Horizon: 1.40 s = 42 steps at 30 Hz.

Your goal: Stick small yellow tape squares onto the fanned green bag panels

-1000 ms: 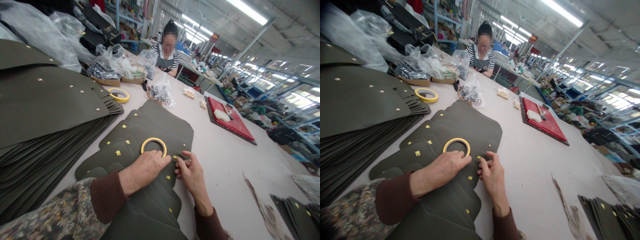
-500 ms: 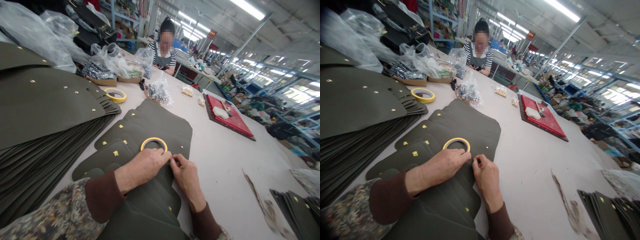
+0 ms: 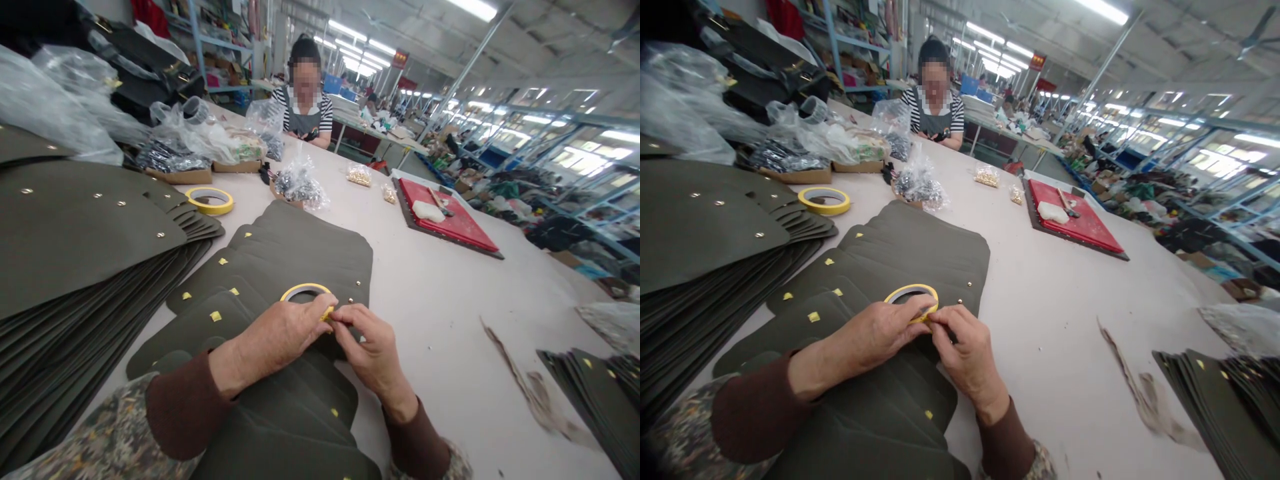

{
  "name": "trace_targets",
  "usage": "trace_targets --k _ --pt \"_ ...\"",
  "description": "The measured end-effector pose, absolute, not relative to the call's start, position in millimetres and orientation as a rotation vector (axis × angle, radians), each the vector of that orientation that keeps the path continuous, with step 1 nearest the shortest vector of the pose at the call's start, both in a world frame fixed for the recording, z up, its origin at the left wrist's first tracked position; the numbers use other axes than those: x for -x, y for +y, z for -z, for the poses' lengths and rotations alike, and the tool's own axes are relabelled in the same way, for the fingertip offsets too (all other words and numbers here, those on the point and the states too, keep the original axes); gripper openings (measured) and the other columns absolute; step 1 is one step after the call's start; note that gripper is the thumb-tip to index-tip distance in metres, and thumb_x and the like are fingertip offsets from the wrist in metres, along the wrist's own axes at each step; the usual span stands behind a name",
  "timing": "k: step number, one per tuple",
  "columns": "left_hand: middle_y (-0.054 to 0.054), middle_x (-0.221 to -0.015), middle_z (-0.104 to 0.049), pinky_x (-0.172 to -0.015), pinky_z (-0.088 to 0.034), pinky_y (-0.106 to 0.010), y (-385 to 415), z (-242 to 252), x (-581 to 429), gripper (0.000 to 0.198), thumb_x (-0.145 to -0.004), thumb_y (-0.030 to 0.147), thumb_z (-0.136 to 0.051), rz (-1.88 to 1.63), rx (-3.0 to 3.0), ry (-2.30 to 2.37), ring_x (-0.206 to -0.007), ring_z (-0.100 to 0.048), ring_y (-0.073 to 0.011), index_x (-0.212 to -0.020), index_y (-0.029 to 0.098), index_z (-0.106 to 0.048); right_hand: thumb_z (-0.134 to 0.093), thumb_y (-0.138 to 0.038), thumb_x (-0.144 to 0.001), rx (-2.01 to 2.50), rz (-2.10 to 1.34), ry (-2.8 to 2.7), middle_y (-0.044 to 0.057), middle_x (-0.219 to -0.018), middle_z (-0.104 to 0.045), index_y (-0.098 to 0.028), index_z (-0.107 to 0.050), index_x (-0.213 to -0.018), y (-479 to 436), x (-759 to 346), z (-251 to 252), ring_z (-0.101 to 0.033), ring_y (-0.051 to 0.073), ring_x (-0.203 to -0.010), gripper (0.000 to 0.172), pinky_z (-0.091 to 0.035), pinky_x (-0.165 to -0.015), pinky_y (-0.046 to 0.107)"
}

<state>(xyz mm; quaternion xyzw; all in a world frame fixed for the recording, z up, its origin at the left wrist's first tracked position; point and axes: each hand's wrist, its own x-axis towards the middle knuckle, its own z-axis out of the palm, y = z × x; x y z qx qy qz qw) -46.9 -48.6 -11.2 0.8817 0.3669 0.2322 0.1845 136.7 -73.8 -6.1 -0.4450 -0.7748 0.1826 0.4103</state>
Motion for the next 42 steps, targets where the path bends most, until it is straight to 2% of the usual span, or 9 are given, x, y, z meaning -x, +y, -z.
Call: trace_targets --k 5,11,17,21,27,34,38,42 --pt "-0.001 -0.092 -0.067 -0.065 -0.048 -0.024 -48.3 8.2 48.4 0.016 -0.095 0.019 -0.043 -0.588 -2.512 1.018 -0.083 -0.068 -0.0169 -0.11 0.021 -0.047 -0.052 -0.014 -0.084 1.213 -0.263 -1.987 0.001 -0.069 -0.066 -0.02 -0.063 -0.078 -75.5 -133.9 14.3 -0.06 0.012 -0.059 0.014 -0.048 -0.059 0.023" --pt "0.001 -0.079 -0.061 -0.061 -0.041 -0.022 -47.3 3.5 45.1 0.008 -0.093 0.016 -0.047 -0.666 -2.516 1.037 -0.072 -0.06 -0.0138 -0.089 0.019 -0.053 -0.053 -0.015 -0.081 1.297 -0.191 -1.922 0.0 -0.065 -0.065 -0.019 -0.065 -0.076 -79.4 -130.6 9.0 -0.059 0.011 -0.054 0.013 -0.048 -0.057 0.023" --pt "0.001 -0.073 -0.056 -0.055 -0.038 -0.023 -55.0 4.1 41.5 0.015 -0.092 0.016 -0.044 -0.772 -2.623 1.078 -0.065 -0.055 -0.0138 -0.087 0.02 -0.056 -0.06 -0.028 -0.078 1.483 -0.85 -1.472 -0.002 -0.054 -0.062 -0.017 -0.065 -0.072 -78.6 -127.1 5.0 -0.057 0.011 -0.045 0.013 -0.046 -0.044 0.022" --pt "0.0 -0.077 -0.058 -0.061 -0.043 -0.023 -59.7 4.7 42.2 0.017 -0.094 0.017 -0.04 -0.825 -2.68 1.008 -0.07 -0.056 -0.0136 -0.088 0.019 -0.056 -0.07 -0.035 -0.07 1.575 -1.033 -1.169 -0.003 -0.051 -0.059 -0.015 -0.065 -0.071 -72.9 -143.7 11.4 -0.055 0.01 -0.042 0.021 -0.046 -0.043 0.022" --pt "-0.003 -0.088 -0.061 -0.066 -0.044 -0.028 -47.7 11.2 45.4 0.009 -0.093 0.015 -0.046 -0.531 -2.798 1.205 -0.081 -0.055 -0.0185 -0.095 0.018 -0.054 -0.076 -0.045 -0.066 1.706 -1.344 -1.145 0.001 -0.059 -0.064 -0.011 -0.07 -0.078 -86.9 -172.3 21.8 -0.054 0.008 -0.045 0.037 -0.046 -0.047 0.021" --pt "-0.005 -0.094 -0.06 -0.076 -0.044 -0.035 -41.0 16.1 44.9 0.013 -0.093 0.014 -0.045 -0.397 -2.806 1.239 -0.087 -0.052 -0.0218 -0.096 0.019 -0.056 -0.068 -0.041 -0.074 1.788 -1.256 -1.327 -0.001 -0.053 -0.06 -0.013 -0.07 -0.078 -93.9 -169.3 30.8 -0.051 0.009 -0.045 0.028 -0.042 -0.046 0.022" --pt "-0.005 -0.096 -0.06 -0.079 -0.043 -0.035 -40.5 19.1 46.1 0.014 -0.093 0.014 -0.044 -0.415 -2.777 1.226 -0.089 -0.051 -0.0217 -0.099 0.019 -0.056 -0.06 -0.036 -0.079 1.851 -1.003 -1.595 0.0 -0.054 -0.062 -0.016 -0.071 -0.075 -91.7 -163.3 29.0 -0.054 0.013 -0.047 0.023 -0.041 -0.047 0.024" --pt "-0.005 -0.095 -0.06 -0.08 -0.041 -0.036 -37.6 21.5 45.1 0.014 -0.093 0.015 -0.044 -0.454 -2.759 1.23 -0.089 -0.051 -0.022 -0.1 0.019 -0.056 -0.056 -0.03 -0.08 1.854 -0.731 -1.795 0.002 -0.062 -0.068 -0.019 -0.069 -0.074 -90.2 -157.8 26.7 -0.06 0.016 -0.055 0.019 -0.044 -0.054 0.026"
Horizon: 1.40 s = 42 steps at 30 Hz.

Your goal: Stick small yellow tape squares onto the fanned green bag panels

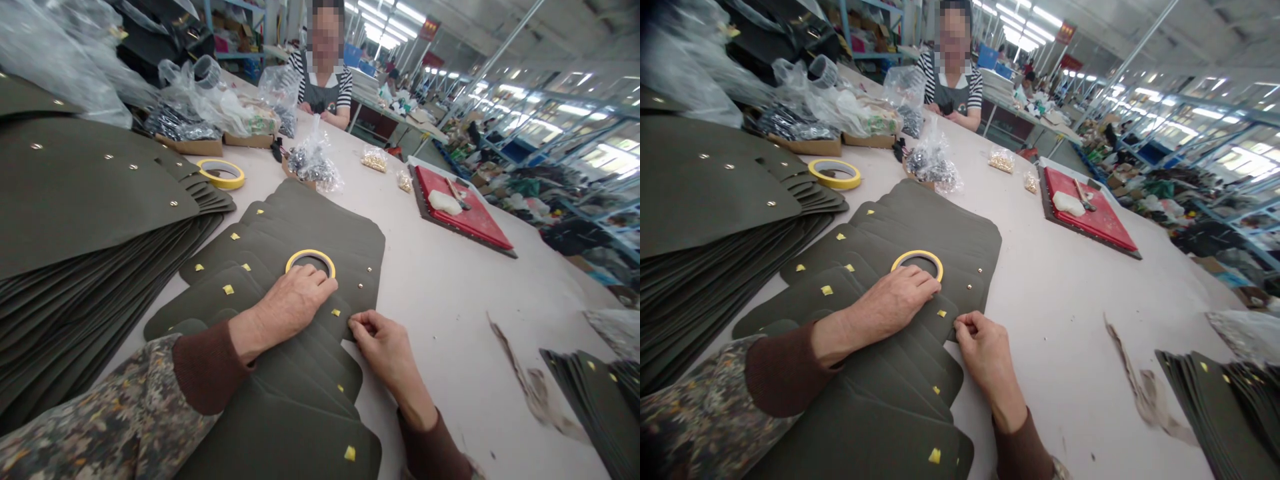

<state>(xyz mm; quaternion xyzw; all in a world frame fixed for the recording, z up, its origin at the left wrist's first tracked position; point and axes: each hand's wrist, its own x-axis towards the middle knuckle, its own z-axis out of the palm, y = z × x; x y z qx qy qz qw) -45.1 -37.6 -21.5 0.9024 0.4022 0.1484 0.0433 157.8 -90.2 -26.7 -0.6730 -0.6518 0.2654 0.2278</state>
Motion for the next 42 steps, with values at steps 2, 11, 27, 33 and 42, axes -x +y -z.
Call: trace_targets --k 2,11,27,33,42 --pt "-0.006 -0.094 -0.059 -0.081 -0.041 -0.036 -35.4 22.3 43.9 0.013 -0.092 0.015 -0.044 -0.482 -2.76 1.232 -0.088 -0.051 -0.022 -0.098 0.019 -0.056 -0.057 -0.03 -0.08 1.862 -0.701 -1.794 0.0 -0.06 -0.067 -0.019 -0.066 -0.087 -90.3 -158.1 27.2 -0.061 0.016 -0.053 0.016 -0.045 -0.054 0.026" --pt "-0.006 -0.093 -0.058 -0.076 -0.041 -0.034 -34.7 19.7 47.0 0.013 -0.092 0.017 -0.045 -0.527 -2.728 1.153 -0.084 -0.051 -0.0212 -0.101 0.017 -0.053 -0.059 -0.037 -0.083 1.766 -0.854 -1.652 0.0 -0.06 -0.065 -0.02 -0.066 -0.079 -105.7 -170.6 34.6 -0.059 0.015 -0.054 0.019 -0.046 -0.054 0.025" --pt "-0.003 -0.093 -0.06 -0.081 -0.044 -0.03 -30.2 10.3 48.5 0.007 -0.089 0.016 -0.047 -0.716 -2.578 1.02 -0.088 -0.056 -0.0176 -0.096 0.018 -0.05 -0.058 -0.028 -0.078 1.92 -0.631 -1.821 -0.004 -0.055 -0.058 -0.022 -0.069 -0.069 -92.4 -155.8 28.3 -0.053 0.012 -0.052 0.015 -0.037 -0.052 0.023" --pt "-0.005 -0.101 -0.061 -0.084 -0.045 -0.032 -29.9 24.5 46.4 0.016 -0.089 0.014 -0.049 -0.629 -2.576 1.076 -0.094 -0.057 -0.019 -0.104 0.018 -0.051 -0.058 -0.031 -0.081 1.773 -0.622 -1.703 -0.002 -0.061 -0.06 -0.019 -0.067 -0.086 -87.9 -162.2 25.6 -0.055 0.013 -0.053 0.016 -0.043 -0.052 0.024" --pt "-0.004 -0.091 -0.062 -0.075 -0.044 -0.032 -31.4 22.3 46.7 0.011 -0.091 0.021 -0.05 -0.505 -2.692 1.157 -0.084 -0.056 -0.0212 -0.101 0.019 -0.054 -0.052 -0.027 -0.093 1.321 -0.542 -2.362 0.004 -0.077 -0.063 -0.023 -0.071 -0.093 -92.6 -153.7 22.6 -0.059 0.016 -0.071 0.02 -0.046 -0.064 0.026"
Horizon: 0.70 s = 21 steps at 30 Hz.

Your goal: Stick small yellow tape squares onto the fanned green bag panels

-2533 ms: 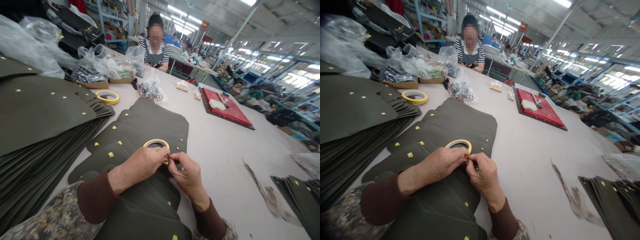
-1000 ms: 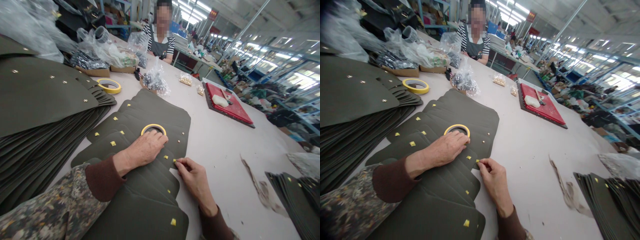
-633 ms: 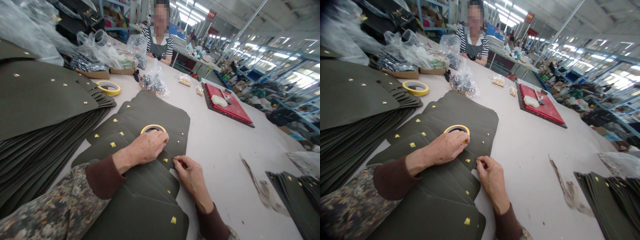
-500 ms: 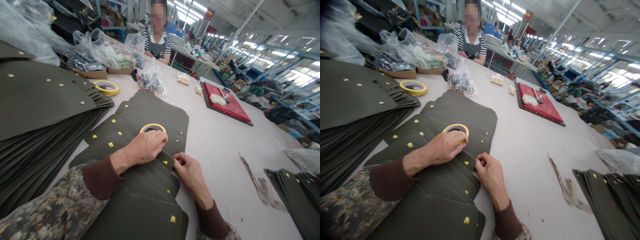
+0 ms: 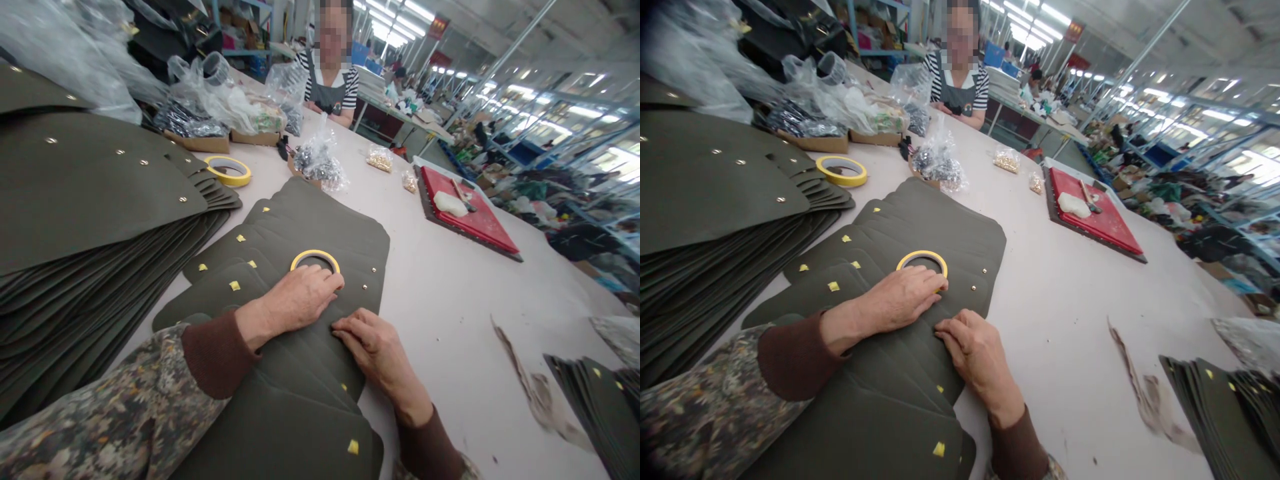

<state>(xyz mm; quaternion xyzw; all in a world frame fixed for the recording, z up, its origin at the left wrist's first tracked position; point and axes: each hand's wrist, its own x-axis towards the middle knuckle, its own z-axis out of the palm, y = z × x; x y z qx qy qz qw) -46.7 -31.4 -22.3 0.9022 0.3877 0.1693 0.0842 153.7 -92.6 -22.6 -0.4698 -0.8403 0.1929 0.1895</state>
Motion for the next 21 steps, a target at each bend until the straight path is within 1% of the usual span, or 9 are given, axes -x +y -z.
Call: trace_targets --k 3,6,8,11,13,16,18,21 --pt "-0.005 -0.09 -0.062 -0.073 -0.043 -0.032 -31.1 20.2 47.8 0.011 -0.092 0.022 -0.049 -0.463 -2.733 1.213 -0.083 -0.056 -0.021 -0.1 0.018 -0.055 -0.052 -0.028 -0.093 1.403 -0.535 -2.387 0.003 -0.076 -0.062 -0.023 -0.071 -0.093 -89.9 -148.0 25.1 -0.059 0.016 -0.072 0.02 -0.046 -0.064 0.026" --pt "-0.006 -0.087 -0.061 -0.072 -0.043 -0.032 -30.4 17.8 47.2 0.011 -0.092 0.023 -0.049 -0.449 -2.76 1.243 -0.082 -0.056 -0.0212 -0.098 0.017 -0.055 -0.054 -0.028 -0.092 1.451 -0.612 -2.316 0.002 -0.075 -0.061 -0.023 -0.072 -0.092 -87.9 -145.9 27.0 -0.06 0.015 -0.071 0.018 -0.046 -0.064 0.025" --pt "-0.006 -0.086 -0.061 -0.073 -0.043 -0.032 -30.0 16.4 46.4 0.01 -0.092 0.023 -0.049 -0.455 -2.769 1.232 -0.083 -0.055 -0.0214 -0.097 0.017 -0.055 -0.057 -0.028 -0.09 1.463 -0.665 -2.262 0.001 -0.074 -0.061 -0.024 -0.073 -0.09 -87.1 -147.1 27.6 -0.06 0.014 -0.07 0.016 -0.046 -0.064 0.025" --pt "-0.006 -0.091 -0.061 -0.075 -0.045 -0.031 -29.8 15.7 46.6 0.01 -0.092 0.021 -0.048 -0.483 -2.759 1.184 -0.088 -0.055 -0.0205 -0.099 0.018 -0.054 -0.058 -0.027 -0.088 1.433 -0.739 -2.116 0.002 -0.077 -0.064 -0.024 -0.073 -0.091 -86.8 -155.6 28.6 -0.061 0.015 -0.072 0.015 -0.047 -0.065 0.026" --pt "-0.005 -0.094 -0.061 -0.076 -0.046 -0.03 -30.2 16.2 47.0 0.011 -0.092 0.021 -0.047 -0.495 -2.768 1.147 -0.089 -0.056 -0.0201 -0.101 0.018 -0.053 -0.057 -0.027 -0.087 1.49 -0.666 -1.941 0.004 -0.082 -0.065 -0.021 -0.071 -0.096 -86.7 -165.3 31.1 -0.06 0.015 -0.071 0.017 -0.048 -0.067 0.027" --pt "-0.005 -0.094 -0.06 -0.074 -0.047 -0.029 -32.5 17.9 44.2 0.011 -0.093 0.02 -0.045 -0.503 -2.811 1.11 -0.087 -0.058 -0.0187 -0.101 0.018 -0.051 -0.06 -0.028 -0.081 1.68 -0.481 -1.732 0.005 -0.088 -0.065 -0.017 -0.066 -0.103 -85.3 -177.9 38.6 -0.057 0.015 -0.065 0.025 -0.049 -0.068 0.032" --pt "-0.005 -0.092 -0.06 -0.073 -0.048 -0.029 -35.0 19.4 38.8 0.012 -0.094 0.02 -0.041 -0.523 -2.835 1.098 -0.084 -0.059 -0.0174 -0.099 0.018 -0.052 -0.06 -0.028 -0.078 1.732 -0.492 -1.706 0.005 -0.087 -0.065 -0.017 -0.064 -0.105 -83.2 -180.0 43.4 -0.056 0.014 -0.062 0.029 -0.05 -0.067 0.032" --pt "-0.006 -0.095 -0.062 -0.077 -0.05 -0.029 -37.9 22.3 28.6 0.014 -0.095 0.021 -0.041 -0.607 -2.784 1.108 -0.09 -0.061 -0.0177 -0.102 0.017 -0.052 -0.06 -0.027 -0.077 1.71 -0.568 -1.722 0.004 -0.084 -0.066 -0.017 -0.066 -0.103 -79.9 -175.4 44.4 -0.058 0.015 -0.063 0.028 -0.05 -0.067 0.031"
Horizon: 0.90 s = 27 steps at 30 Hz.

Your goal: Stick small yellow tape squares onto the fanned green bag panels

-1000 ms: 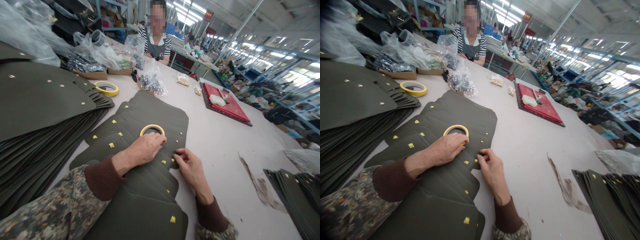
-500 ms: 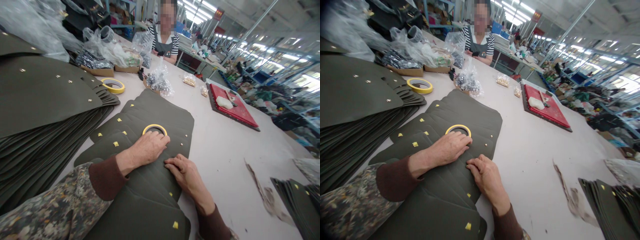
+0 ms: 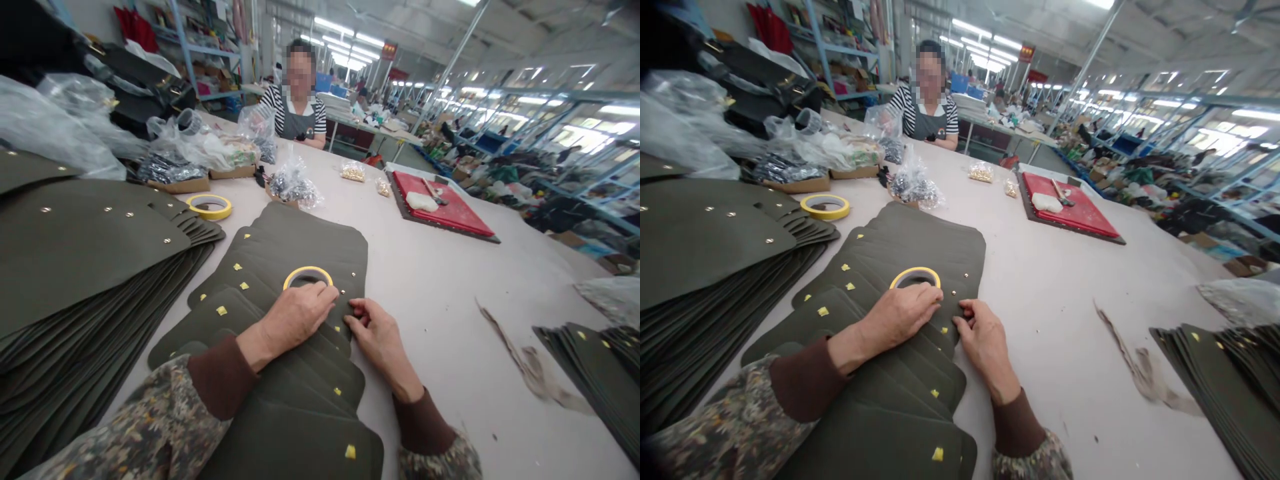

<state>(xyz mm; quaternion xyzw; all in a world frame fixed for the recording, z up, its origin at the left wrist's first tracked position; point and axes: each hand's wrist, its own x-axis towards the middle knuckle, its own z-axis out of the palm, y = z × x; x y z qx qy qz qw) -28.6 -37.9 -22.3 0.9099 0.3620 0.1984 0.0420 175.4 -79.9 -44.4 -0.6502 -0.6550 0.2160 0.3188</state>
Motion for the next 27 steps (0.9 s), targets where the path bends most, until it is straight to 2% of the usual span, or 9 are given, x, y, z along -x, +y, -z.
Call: trace_targets --k 3,8,10,14,21,27 --pt "-0.005 -0.1 -0.065 -0.083 -0.05 -0.028 -38.0 23.0 23.6 0.013 -0.094 0.023 -0.046 -0.752 -2.601 1.059 -0.095 -0.062 -0.0162 -0.105 0.019 -0.052 -0.06 -0.027 -0.078 1.655 -0.594 -1.662 0.006 -0.086 -0.068 -0.017 -0.067 -0.099 -78.8 -171.3 37.5 -0.061 0.017 -0.069 0.024 -0.051 -0.07 0.033" --pt "0.0 -0.094 -0.068 -0.08 -0.05 -0.023 -36.7 16.0 27.6 0.017 -0.096 0.02 -0.04 -0.799 -2.473 0.903 -0.089 -0.065 -0.0118 -0.102 0.021 -0.056 -0.057 -0.032 -0.085 1.459 -0.749 -1.506 0.006 -0.086 -0.072 -0.017 -0.068 -0.096 -79.9 -167.6 20.1 -0.065 0.018 -0.075 0.022 -0.054 -0.071 0.031" --pt "-0.001 -0.098 -0.069 -0.08 -0.052 -0.024 -36.9 15.0 29.1 0.019 -0.096 0.021 -0.041 -0.789 -2.487 0.916 -0.09 -0.066 -0.0131 -0.11 0.022 -0.055 -0.056 -0.028 -0.085 1.357 -0.758 -1.598 0.007 -0.091 -0.072 -0.018 -0.069 -0.099 -78.8 -163.9 14.7 -0.066 0.018 -0.079 0.022 -0.054 -0.073 0.031" --pt "-0.007 -0.11 -0.068 -0.079 -0.055 -0.028 -37.0 18.5 30.2 0.035 -0.095 0.025 -0.045 -0.817 -2.502 1.028 -0.093 -0.069 -0.0173 -0.13 0.02 -0.041 -0.054 -0.021 -0.085 1.281 -0.69 -1.762 0.006 -0.091 -0.072 -0.019 -0.069 -0.1 -74.5 -156.5 10.1 -0.065 0.016 -0.078 0.021 -0.053 -0.072 0.028" --pt "-0.005 -0.099 -0.07 -0.068 -0.054 -0.026 -37.9 14.7 32.0 0.029 -0.095 0.026 -0.047 -0.751 -2.571 0.951 -0.085 -0.07 -0.0183 -0.122 0.018 -0.04 -0.056 -0.019 -0.085 1.275 -0.532 -1.866 0.003 -0.08 -0.069 -0.019 -0.067 -0.088 -70.6 -154.6 12.9 -0.062 0.014 -0.07 0.012 -0.05 -0.066 0.025" --pt "-0.003 -0.101 -0.069 -0.075 -0.054 -0.028 -40.2 10.3 34.6 0.022 -0.095 0.02 -0.047 -0.706 -2.563 0.928 -0.093 -0.068 -0.0178 -0.117 0.021 -0.043 -0.055 -0.016 -0.082 1.334 -0.411 -1.879 0.001 -0.07 -0.067 -0.02 -0.066 -0.078 -73.4 -151.0 16.0 -0.06 0.012 -0.059 0.012 -0.048 -0.06 0.023"
